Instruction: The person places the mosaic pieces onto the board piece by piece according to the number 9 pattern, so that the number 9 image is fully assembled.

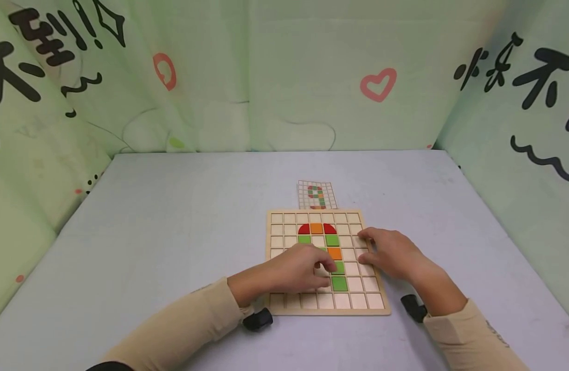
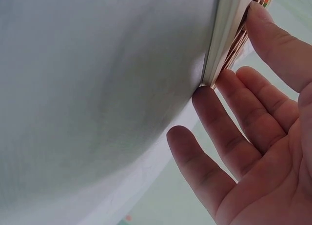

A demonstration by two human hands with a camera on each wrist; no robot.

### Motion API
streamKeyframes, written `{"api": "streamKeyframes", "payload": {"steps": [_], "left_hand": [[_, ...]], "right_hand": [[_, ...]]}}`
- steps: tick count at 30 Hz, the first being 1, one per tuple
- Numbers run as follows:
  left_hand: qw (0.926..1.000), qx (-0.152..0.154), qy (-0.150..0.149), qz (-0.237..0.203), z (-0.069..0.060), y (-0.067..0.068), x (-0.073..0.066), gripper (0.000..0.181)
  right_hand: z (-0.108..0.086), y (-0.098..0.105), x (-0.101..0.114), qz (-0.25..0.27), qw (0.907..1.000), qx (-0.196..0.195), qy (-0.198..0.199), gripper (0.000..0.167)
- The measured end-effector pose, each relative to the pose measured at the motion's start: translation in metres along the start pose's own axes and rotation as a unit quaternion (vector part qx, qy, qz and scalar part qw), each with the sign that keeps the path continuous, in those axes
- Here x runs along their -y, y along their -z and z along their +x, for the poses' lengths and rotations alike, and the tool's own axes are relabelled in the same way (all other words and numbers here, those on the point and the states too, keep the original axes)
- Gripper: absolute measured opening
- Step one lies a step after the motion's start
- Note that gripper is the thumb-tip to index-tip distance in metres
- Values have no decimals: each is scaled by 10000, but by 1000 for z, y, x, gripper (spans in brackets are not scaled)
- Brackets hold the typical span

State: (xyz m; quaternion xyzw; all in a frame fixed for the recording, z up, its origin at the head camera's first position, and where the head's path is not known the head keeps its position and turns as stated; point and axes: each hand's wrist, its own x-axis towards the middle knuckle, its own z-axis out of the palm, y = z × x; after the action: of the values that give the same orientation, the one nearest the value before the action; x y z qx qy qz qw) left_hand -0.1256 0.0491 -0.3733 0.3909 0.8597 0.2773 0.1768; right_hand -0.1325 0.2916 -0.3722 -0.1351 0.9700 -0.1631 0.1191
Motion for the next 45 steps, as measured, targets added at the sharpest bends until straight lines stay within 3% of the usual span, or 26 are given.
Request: {"api": "streamKeyframes", "payload": {"steps": [8, 14, 23, 31, 37, 45], "left_hand": [[9996, -197, -167, -91, -11, 6, 3, 21], [9994, -304, -43, -135, -22, 13, 5, 23], [9974, -699, -66, -150, -38, 20, 12, 23], [9961, -785, 178, -363, -53, 26, 17, 21], [9946, -924, 166, -450, -63, 27, 25, 21], [9929, -964, 467, -517, -75, 30, 30, 21]], "right_hand": [[0, 1, 1, 27, 10000, 13, -15, 58], [1, 1, 2, -1, 10000, 37, -41, 60], [1, 1, 2, -26, 9999, 57, -114, 60], [1, 0, 2, -22, 9999, 51, -157, 60], [1, -1, 2, -2, 9999, 63, -120, 59], [0, -1, 3, -6, 9999, 20, -105, 59]]}}
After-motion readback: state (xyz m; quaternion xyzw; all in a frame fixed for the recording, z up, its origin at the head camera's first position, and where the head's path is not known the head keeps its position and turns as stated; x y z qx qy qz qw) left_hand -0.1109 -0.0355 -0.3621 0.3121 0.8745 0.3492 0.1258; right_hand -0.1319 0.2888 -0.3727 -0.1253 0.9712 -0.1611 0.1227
